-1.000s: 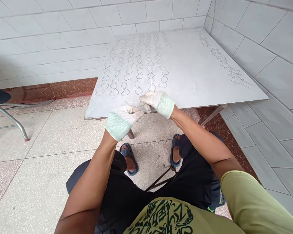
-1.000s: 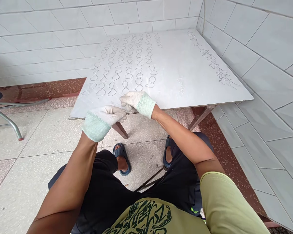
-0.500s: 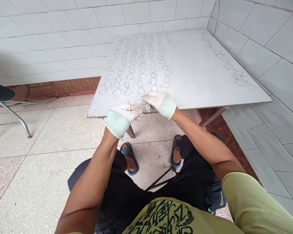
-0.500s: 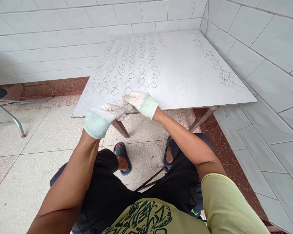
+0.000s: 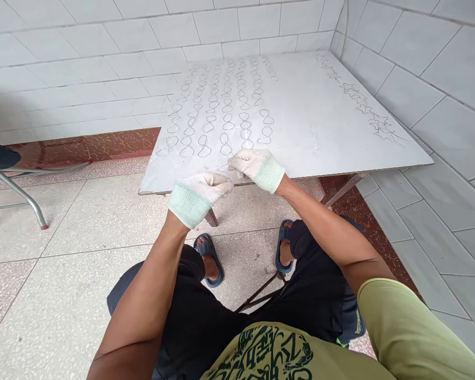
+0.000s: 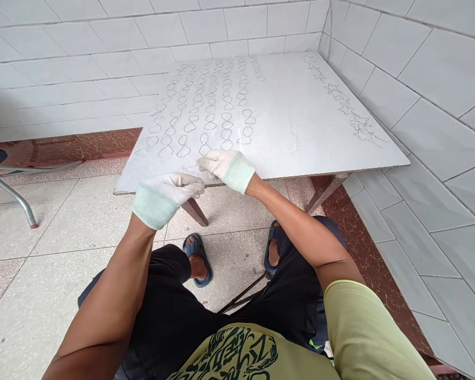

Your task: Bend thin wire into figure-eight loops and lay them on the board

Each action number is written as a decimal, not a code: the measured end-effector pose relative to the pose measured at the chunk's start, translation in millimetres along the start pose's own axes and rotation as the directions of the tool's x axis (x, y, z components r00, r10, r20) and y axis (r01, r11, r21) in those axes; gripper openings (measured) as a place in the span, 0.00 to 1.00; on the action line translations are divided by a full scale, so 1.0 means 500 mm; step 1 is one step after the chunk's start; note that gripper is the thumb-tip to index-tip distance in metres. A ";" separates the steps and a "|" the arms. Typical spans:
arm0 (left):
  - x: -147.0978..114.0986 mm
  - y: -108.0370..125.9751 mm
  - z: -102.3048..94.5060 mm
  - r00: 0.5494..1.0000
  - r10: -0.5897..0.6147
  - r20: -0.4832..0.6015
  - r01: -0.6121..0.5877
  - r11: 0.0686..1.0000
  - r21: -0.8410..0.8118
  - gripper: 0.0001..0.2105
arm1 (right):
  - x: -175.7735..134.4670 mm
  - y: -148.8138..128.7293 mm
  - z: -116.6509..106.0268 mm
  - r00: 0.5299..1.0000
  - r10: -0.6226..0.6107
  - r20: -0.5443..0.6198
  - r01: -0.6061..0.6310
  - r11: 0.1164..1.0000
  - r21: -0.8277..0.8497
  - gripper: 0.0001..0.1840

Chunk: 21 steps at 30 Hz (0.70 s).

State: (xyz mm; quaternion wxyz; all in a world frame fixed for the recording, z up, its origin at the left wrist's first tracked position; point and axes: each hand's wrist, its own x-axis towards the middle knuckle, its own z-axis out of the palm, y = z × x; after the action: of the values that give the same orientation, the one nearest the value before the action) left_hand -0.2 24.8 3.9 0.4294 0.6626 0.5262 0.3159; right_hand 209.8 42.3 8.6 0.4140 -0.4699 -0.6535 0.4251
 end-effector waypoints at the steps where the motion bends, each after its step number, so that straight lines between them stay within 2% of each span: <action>1: 0.000 -0.002 -0.001 1.000 -0.005 0.007 0.005 1.000 -0.002 0.10 | 0.001 0.001 0.000 1.000 -0.004 -0.005 0.004 1.000 -0.029 0.26; 6: -0.005 -0.001 -0.009 0.996 -0.071 0.056 0.076 0.994 -0.080 0.13 | -0.005 -0.007 -0.002 0.999 -0.034 -0.026 0.032 0.996 -0.080 0.28; 10: -0.004 -0.003 -0.015 0.997 -0.018 0.078 0.024 0.997 -0.077 0.16 | -0.008 -0.010 -0.006 0.999 -0.042 0.018 0.043 0.998 -0.042 0.26; 13: 0.006 -0.018 -0.010 0.999 0.029 0.040 -0.022 0.986 -0.163 0.19 | -0.008 -0.008 -0.005 0.995 -0.056 0.082 0.055 0.998 0.014 0.26; 17: 0.022 -0.039 -0.005 1.000 0.004 0.003 -0.002 0.957 -0.290 0.21 | -0.002 -0.001 -0.002 0.995 -0.037 0.092 0.038 0.999 -0.006 0.25; 21: 0.027 -0.043 -0.013 0.996 0.004 0.093 0.020 0.966 -0.259 0.16 | -0.001 0.003 -0.001 0.995 -0.071 0.073 0.075 0.996 -0.055 0.22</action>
State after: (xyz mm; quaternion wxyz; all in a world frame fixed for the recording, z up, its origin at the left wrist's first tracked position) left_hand -11.6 40.9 -13.0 0.5378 0.6122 0.4626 0.3493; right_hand 210.9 42.1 7.2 0.3919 -0.4420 -0.6965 0.4073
